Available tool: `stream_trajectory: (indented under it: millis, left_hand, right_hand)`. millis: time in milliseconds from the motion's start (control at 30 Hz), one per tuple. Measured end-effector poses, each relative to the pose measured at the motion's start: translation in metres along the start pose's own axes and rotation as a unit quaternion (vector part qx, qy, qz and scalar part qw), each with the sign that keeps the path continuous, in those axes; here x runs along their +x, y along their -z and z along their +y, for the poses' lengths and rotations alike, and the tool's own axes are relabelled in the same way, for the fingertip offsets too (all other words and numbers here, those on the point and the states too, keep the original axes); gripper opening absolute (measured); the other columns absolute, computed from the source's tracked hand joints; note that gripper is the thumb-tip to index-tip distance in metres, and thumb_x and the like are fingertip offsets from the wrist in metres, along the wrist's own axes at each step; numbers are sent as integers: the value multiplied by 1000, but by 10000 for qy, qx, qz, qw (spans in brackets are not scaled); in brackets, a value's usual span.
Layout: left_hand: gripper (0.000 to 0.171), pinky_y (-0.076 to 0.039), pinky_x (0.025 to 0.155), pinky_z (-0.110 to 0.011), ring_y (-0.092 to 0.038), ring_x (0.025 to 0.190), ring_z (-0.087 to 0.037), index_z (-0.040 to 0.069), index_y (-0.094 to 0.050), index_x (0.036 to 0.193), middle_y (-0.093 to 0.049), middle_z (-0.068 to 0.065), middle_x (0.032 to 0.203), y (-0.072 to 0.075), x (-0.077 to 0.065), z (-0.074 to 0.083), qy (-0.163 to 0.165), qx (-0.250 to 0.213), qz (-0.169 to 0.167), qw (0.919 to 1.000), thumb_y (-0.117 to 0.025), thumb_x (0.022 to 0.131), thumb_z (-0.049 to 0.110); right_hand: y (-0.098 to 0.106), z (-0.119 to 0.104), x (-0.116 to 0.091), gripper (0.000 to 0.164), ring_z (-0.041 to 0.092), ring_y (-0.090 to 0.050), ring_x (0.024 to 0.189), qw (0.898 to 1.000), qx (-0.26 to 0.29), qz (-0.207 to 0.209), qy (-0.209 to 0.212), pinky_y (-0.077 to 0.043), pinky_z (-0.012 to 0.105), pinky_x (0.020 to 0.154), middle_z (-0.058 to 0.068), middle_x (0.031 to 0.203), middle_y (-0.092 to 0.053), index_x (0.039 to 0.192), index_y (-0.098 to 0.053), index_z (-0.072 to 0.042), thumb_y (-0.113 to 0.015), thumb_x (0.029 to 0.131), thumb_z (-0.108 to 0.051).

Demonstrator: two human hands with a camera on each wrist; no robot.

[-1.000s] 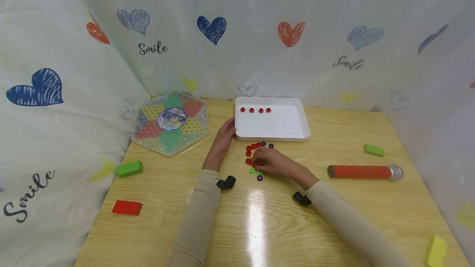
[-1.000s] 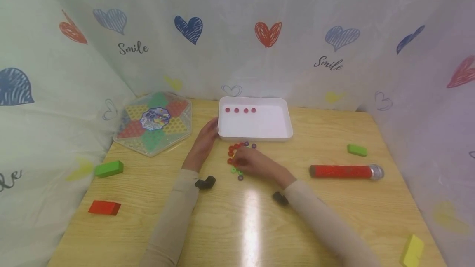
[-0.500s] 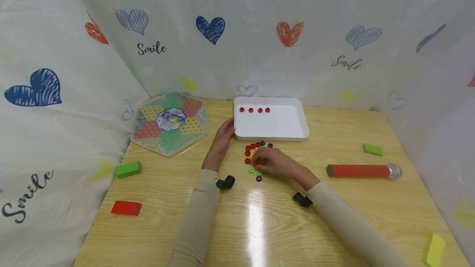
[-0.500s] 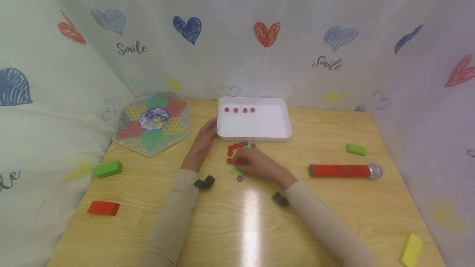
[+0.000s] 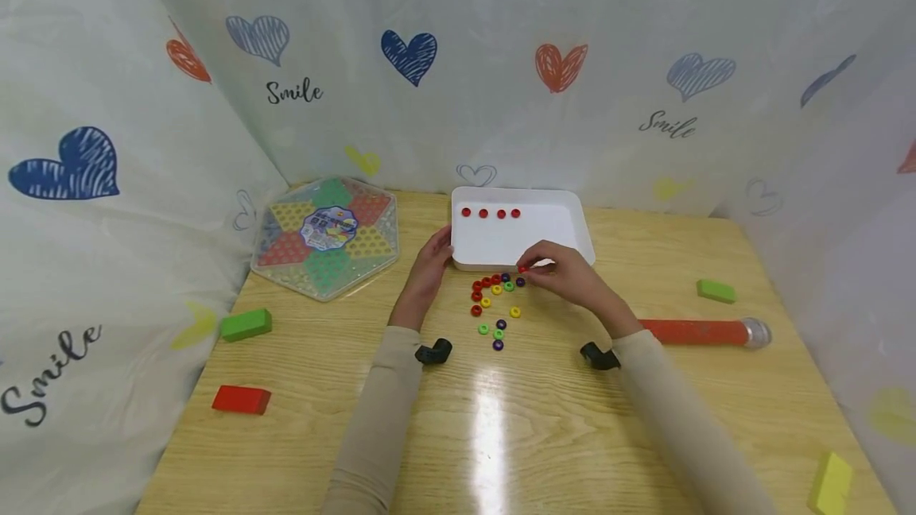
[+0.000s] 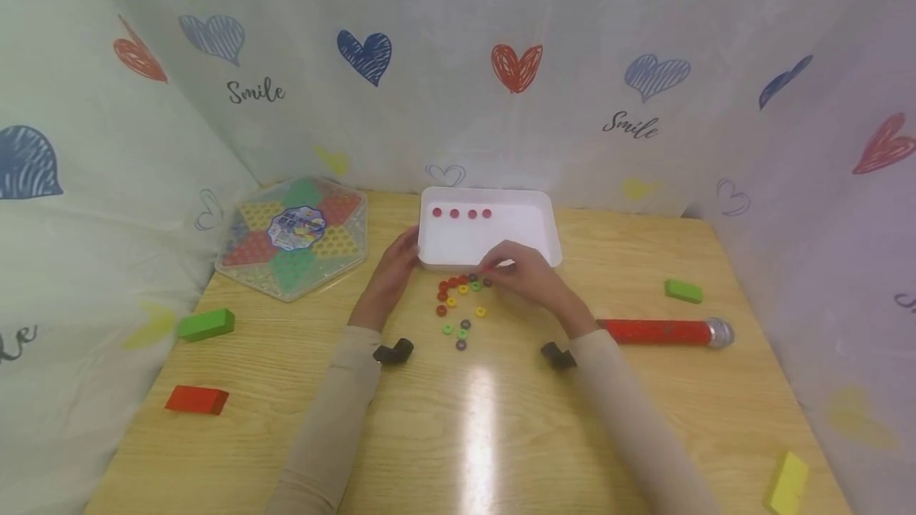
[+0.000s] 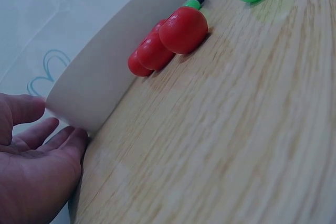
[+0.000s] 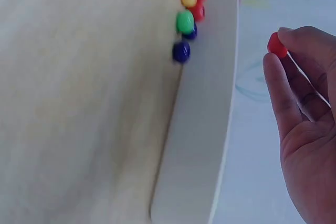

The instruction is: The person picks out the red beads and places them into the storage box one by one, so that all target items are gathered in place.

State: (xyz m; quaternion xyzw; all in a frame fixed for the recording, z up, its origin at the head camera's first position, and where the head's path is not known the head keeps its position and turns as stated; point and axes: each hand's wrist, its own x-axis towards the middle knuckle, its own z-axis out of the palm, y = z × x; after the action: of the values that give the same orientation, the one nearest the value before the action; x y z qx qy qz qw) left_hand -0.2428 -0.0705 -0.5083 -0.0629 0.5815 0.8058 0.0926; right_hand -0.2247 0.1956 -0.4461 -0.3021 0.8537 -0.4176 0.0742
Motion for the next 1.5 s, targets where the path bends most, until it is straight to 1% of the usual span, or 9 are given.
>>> stream_trajectory:
  millis: [167,333,533,800,1000,1100,1233,1333,1500]
  left_hand:
    - [47,-26,116,-31,-32,141,-14,11,-37,148,-36,-4,153,1,0,1,-24,33,0,10000,-41,101,6]
    - [48,-25,117,-33,-30,142,-16,10,-35,149,-35,-6,153,2,0,2,-38,55,-15,10000,-41,102,6]
    - [47,-25,117,-33,-31,141,-17,10,-36,148,-36,-7,153,3,0,1,-52,27,20,10000,-41,101,5]
    - [47,-24,117,-34,-30,142,-18,9,-36,148,-35,-8,153,3,-1,0,-88,-53,-8,9999,-40,101,4]
    - [47,-25,117,-35,-31,142,-19,8,-36,148,-35,-9,153,2,0,-1,-161,-85,-7,9998,-41,101,4]
    - [48,-25,117,-35,-30,142,-20,8,-35,148,-35,-10,153,1,-1,0,-144,-75,-20,9999,-41,101,4]
    - [49,-24,118,-36,-29,143,-21,8,-34,149,-33,-10,154,0,-3,-1,-109,-51,-42,9999,-41,101,3]
    - [48,-25,118,-35,-29,143,-19,10,-36,148,-34,-8,154,0,-4,-2,-62,16,-21,10000,-41,101,5]
    - [48,-24,118,-36,-29,143,-20,9,-36,148,-34,-9,154,-1,-4,-3,-138,44,-31,9999,-41,101,5]
  right_hand:
    - [23,9,11,17,21,-63,103,9991,-158,293,-258,-56,32,85,5,108,-64,107,-67,-12,-67,91,-17]
    - [43,16,27,18,19,-62,105,9958,-438,484,-638,-56,35,87,2,108,-63,108,-67,-12,-67,91,-18]
    - [58,26,52,19,22,-61,106,9925,-654,453,-927,-54,42,91,5,110,-64,109,-66,-10,-67,91,-19]
    - [63,30,82,18,21,-59,104,9880,-988,208,-1171,-52,42,93,5,108,-64,109,-66,-11,-67,91,-16]
    - [66,36,98,23,25,-59,104,9886,-995,79,-1127,-51,43,95,9,108,-63,112,-66,-4,-67,90,-12]
    - [68,41,103,23,27,-59,103,9878,-1014,70,-1184,-50,44,96,11,108,-63,111,-65,-2,-67,90,-10]
    - [71,50,108,20,27,-58,103,9842,-1126,21,-1365,-50,44,96,12,108,-62,109,-65,-3,-67,90,-10]
    - [71,54,111,18,27,-57,103,9810,-1235,-32,-1492,-50,44,96,11,108,-62,108,-65,-5,-67,90,-9]
    - [69,60,115,18,28,-56,101,9773,-1352,-220,-1614,-49,44,95,12,107,-62,106,-66,-4,-67,88,-6]
